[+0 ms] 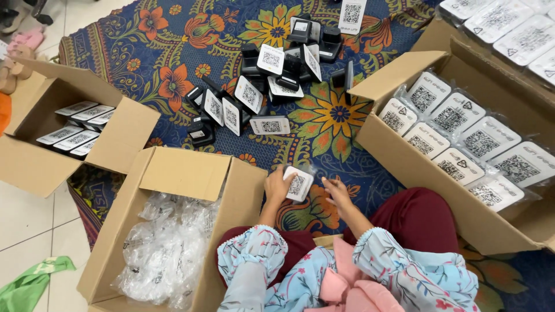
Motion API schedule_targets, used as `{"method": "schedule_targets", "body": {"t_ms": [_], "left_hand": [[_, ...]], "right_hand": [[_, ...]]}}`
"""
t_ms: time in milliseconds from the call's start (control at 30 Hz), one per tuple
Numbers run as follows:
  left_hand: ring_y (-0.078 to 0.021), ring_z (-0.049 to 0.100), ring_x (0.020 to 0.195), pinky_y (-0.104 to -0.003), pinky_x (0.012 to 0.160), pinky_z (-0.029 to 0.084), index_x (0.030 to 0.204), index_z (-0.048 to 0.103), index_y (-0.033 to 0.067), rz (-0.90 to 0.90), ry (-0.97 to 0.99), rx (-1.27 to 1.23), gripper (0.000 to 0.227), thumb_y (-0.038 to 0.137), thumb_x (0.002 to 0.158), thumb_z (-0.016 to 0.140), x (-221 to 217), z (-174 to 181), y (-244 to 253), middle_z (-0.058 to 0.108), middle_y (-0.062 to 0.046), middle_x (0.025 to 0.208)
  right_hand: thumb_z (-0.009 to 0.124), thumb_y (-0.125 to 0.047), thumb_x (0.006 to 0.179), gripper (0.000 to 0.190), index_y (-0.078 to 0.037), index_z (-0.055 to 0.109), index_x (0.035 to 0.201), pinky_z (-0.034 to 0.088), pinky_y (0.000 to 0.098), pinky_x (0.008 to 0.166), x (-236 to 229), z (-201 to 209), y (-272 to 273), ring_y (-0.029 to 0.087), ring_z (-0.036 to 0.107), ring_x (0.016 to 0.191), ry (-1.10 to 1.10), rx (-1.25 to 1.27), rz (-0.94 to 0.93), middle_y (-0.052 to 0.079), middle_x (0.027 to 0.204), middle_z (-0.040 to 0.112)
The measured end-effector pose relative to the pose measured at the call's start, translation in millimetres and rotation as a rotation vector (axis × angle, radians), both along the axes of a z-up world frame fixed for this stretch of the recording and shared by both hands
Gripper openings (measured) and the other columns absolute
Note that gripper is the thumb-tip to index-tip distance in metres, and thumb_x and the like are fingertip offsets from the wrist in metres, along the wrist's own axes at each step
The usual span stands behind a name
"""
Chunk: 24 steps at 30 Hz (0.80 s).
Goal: The person packs items with QR codes into small plastic bags and then places the bags into cardboard boxes.
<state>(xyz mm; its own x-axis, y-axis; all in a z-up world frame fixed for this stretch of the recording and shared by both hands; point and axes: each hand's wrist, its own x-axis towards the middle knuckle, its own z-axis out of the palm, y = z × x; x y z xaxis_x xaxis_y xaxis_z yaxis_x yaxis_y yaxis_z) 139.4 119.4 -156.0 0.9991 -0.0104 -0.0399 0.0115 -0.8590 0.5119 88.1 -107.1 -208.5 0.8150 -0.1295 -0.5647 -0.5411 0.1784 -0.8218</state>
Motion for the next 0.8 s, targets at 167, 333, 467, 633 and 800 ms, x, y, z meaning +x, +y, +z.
{"method": "schedule_targets", "body": {"t_ms": [167,333,467,633,800], "left_hand": [[-0.0281,0.072,0.095,-0.042,0.080,0.057,0.121,0.062,-0.0007,0.195,0.142,-0.861,0.047,0.032,0.091,0.077,8,-30,0,0.075,-0.016,0.107],[-0.0209,0.070,0.100,-0.038,0.083,0.057,0.128,0.056,0.0007,0.135,0.454,-1.348,0.048,0.020,0.089,0.076,-16,70,-66,0.071,-0.011,0.112],[-0.0198,0.069,0.107,-0.037,0.092,0.055,0.131,0.050,0.0012,-0.262,0.484,-1.071,0.061,0.008,0.078,0.081,2,85,-140,0.069,-0.012,0.118],[-0.0300,0.068,0.114,-0.040,0.100,0.052,0.136,0.051,-0.0009,-0.801,0.131,-0.723,0.074,0.001,0.068,0.078,8,110,-285,0.069,-0.018,0.123],[-0.0426,0.061,0.125,-0.049,0.111,0.045,0.130,0.058,-0.0023,-0.969,-0.157,-0.418,0.058,0.006,0.074,0.068,-13,113,-437,0.067,-0.024,0.125]], "right_hand": [[0.074,-0.044,0.087,0.086,-0.010,0.031,0.153,0.052,0.0562,0.099,-26,78,-16,0.033,0.057,0.127,0.129,0.384,0.016,0.024,0.145,0.050],[0.076,-0.025,0.081,0.095,-0.018,0.018,0.156,0.057,0.0539,0.094,-18,141,-58,0.036,0.063,0.121,-0.059,0.589,-0.025,0.025,0.140,0.055],[0.082,-0.004,0.077,0.087,-0.006,0.038,0.152,0.056,0.0482,0.099,-28,165,-138,0.033,0.062,0.125,-0.369,0.333,0.058,0.021,0.141,0.059],[0.082,0.012,0.066,0.100,-0.017,0.042,0.153,0.046,0.0370,0.111,-68,229,-247,0.020,0.052,0.133,-0.640,-0.075,0.026,0.005,0.143,0.057],[0.080,0.018,0.067,0.095,-0.016,0.046,0.148,0.054,0.0351,0.105,-113,246,-345,0.019,0.057,0.131,-0.670,-0.347,-0.240,0.003,0.143,0.055]]}}
